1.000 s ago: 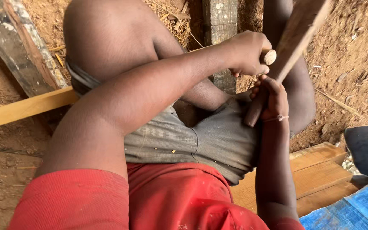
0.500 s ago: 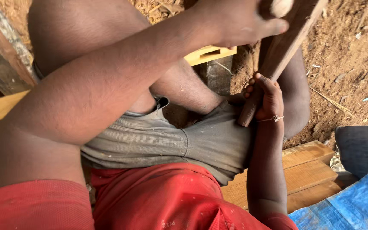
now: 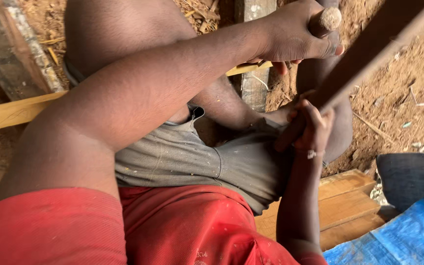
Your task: The person carves a wooden piece by striking a chisel with a mallet, repeatedly removing shavings to shape a joint.
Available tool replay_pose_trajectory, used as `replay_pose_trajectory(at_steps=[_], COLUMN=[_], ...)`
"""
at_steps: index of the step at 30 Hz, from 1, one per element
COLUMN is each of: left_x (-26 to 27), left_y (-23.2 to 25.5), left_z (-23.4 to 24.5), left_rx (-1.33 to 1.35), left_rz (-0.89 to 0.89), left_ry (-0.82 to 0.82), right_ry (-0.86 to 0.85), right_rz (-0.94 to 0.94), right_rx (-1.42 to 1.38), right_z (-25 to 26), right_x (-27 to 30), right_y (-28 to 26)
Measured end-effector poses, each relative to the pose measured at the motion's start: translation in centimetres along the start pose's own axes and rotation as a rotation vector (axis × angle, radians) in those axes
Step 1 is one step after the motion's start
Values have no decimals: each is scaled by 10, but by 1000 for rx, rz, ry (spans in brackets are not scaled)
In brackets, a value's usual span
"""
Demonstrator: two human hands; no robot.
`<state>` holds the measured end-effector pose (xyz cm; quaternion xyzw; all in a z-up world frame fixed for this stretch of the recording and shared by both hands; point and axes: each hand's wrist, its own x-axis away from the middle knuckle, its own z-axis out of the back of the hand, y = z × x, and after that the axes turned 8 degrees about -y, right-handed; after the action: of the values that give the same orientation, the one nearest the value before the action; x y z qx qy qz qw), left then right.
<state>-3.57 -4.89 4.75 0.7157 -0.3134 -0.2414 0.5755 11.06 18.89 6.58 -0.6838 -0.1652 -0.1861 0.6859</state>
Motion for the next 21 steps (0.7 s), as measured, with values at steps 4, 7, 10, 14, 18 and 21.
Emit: replay_pose_trajectory(at_steps=[4, 7, 10, 14, 18, 21], left_x=[5, 10, 14, 16, 25, 27], left_y=[-1, -3, -7, -5, 2, 7], left_z=[1, 0, -3, -9, -11, -12], left_rx=[-8, 24, 48, -38, -4, -27], left_rz=[-50, -56, -88, -205, -103, -136], left_ry=[79, -14, -63, -2, 13, -12], right_ry=[-55, -60, 23, 217, 441, 272], right_rz=[412, 746, 803, 1028, 1339, 1118], right_rx=[133, 224, 214, 676, 1569, 1015], right_z=[-5, -7, 4, 47, 95, 99], right_x=[30, 42, 69, 85, 97, 107], right_y=[-33, -66, -100, -116, -113, -104])
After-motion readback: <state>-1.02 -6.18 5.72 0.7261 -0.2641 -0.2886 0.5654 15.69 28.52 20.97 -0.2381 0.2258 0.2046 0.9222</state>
